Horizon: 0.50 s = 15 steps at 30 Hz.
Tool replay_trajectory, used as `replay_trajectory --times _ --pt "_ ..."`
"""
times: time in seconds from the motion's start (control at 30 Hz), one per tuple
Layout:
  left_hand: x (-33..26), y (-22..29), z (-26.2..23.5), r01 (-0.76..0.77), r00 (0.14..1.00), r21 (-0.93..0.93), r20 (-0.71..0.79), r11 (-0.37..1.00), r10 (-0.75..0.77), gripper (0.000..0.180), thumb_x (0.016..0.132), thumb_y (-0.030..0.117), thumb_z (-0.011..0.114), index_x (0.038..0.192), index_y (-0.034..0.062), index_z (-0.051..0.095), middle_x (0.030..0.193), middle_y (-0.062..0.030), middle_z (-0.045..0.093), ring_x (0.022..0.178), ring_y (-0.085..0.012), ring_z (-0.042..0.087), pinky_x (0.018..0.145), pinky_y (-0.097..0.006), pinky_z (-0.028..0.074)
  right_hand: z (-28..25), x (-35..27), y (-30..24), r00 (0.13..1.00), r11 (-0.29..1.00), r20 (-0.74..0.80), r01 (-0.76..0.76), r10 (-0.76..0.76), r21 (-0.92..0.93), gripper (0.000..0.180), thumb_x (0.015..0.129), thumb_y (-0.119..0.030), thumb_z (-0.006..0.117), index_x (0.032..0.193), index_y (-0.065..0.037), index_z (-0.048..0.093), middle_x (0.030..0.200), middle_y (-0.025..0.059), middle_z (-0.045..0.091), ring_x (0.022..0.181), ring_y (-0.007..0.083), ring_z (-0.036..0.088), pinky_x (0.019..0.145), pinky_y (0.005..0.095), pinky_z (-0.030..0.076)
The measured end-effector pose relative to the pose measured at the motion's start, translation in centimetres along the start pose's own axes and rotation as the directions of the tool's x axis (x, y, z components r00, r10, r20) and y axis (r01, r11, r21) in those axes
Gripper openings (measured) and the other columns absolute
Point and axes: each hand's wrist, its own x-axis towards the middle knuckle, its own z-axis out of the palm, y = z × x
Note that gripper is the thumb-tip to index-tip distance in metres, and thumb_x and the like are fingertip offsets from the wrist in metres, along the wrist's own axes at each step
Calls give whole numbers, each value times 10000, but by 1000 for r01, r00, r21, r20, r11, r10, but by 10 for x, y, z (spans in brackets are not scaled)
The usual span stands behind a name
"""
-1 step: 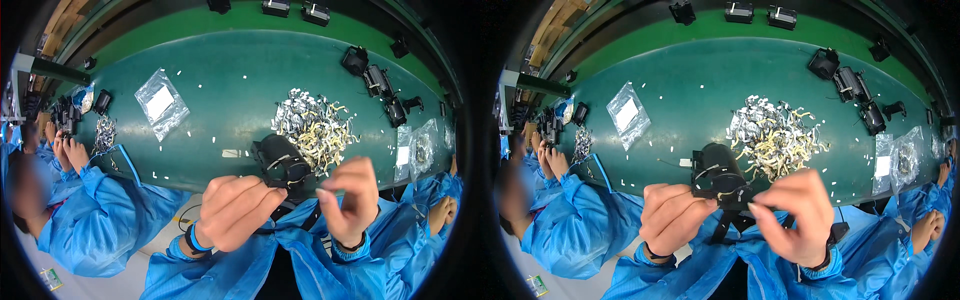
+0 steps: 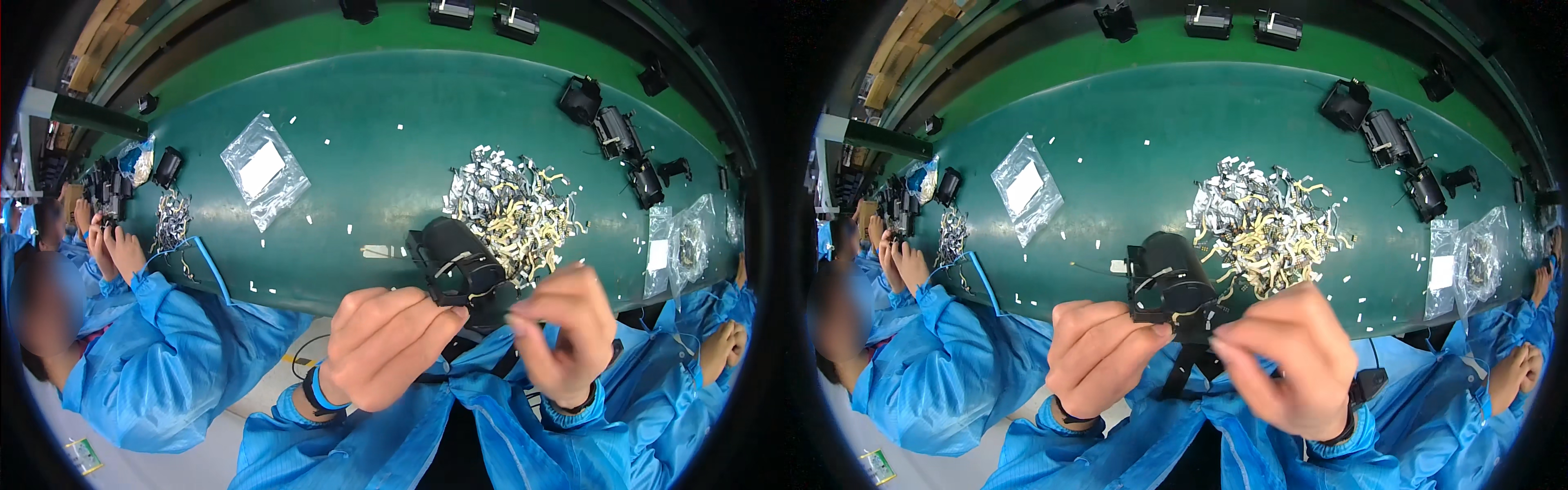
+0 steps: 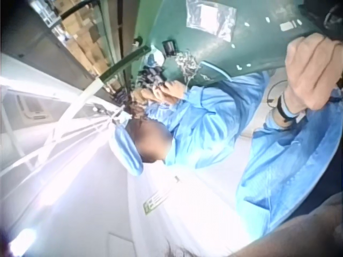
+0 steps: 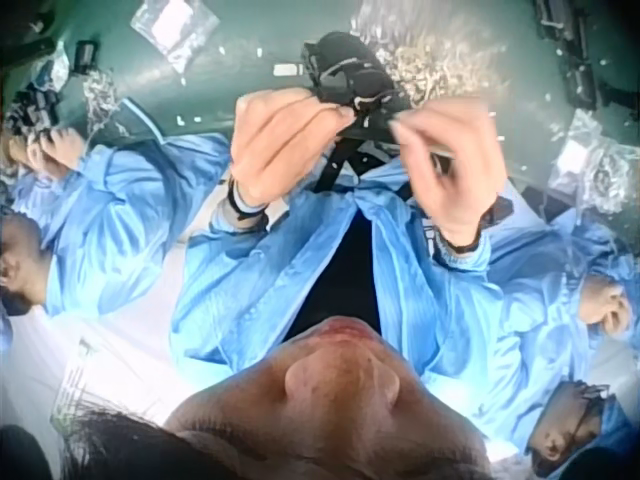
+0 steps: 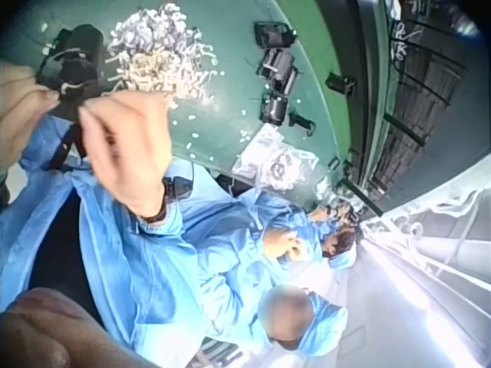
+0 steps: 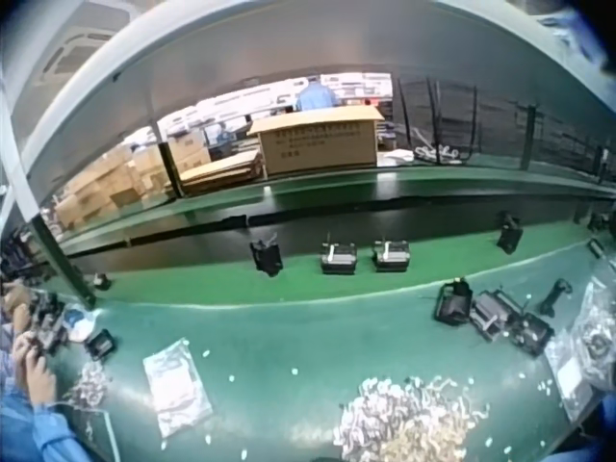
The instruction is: Assembling small black plastic components by hand on a factory production line.
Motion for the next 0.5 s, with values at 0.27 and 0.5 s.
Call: replay_trajectory --times 0.27,0.5 --pt "10 7 -6 -9 996 76 84 997 3 259 679 98 753 920 9 789 945 -78 755 870 -211 675 698 -325 483 16 19 -13 997 994 50 -52 57 -98 245 711 75 815 929 34 711 832 113 653 693 270 619 600 356 497" --pt "3 -1 -1 115 993 -135 18 984 -114 286 635 14 824 918 1 782 904 -82 741 825 -225 667 706 -336 492 17 21 3 988 990 79 133 -129 -48 290 676 78 805 946 23 716 842 101 652 697 256 622 601 350 505"
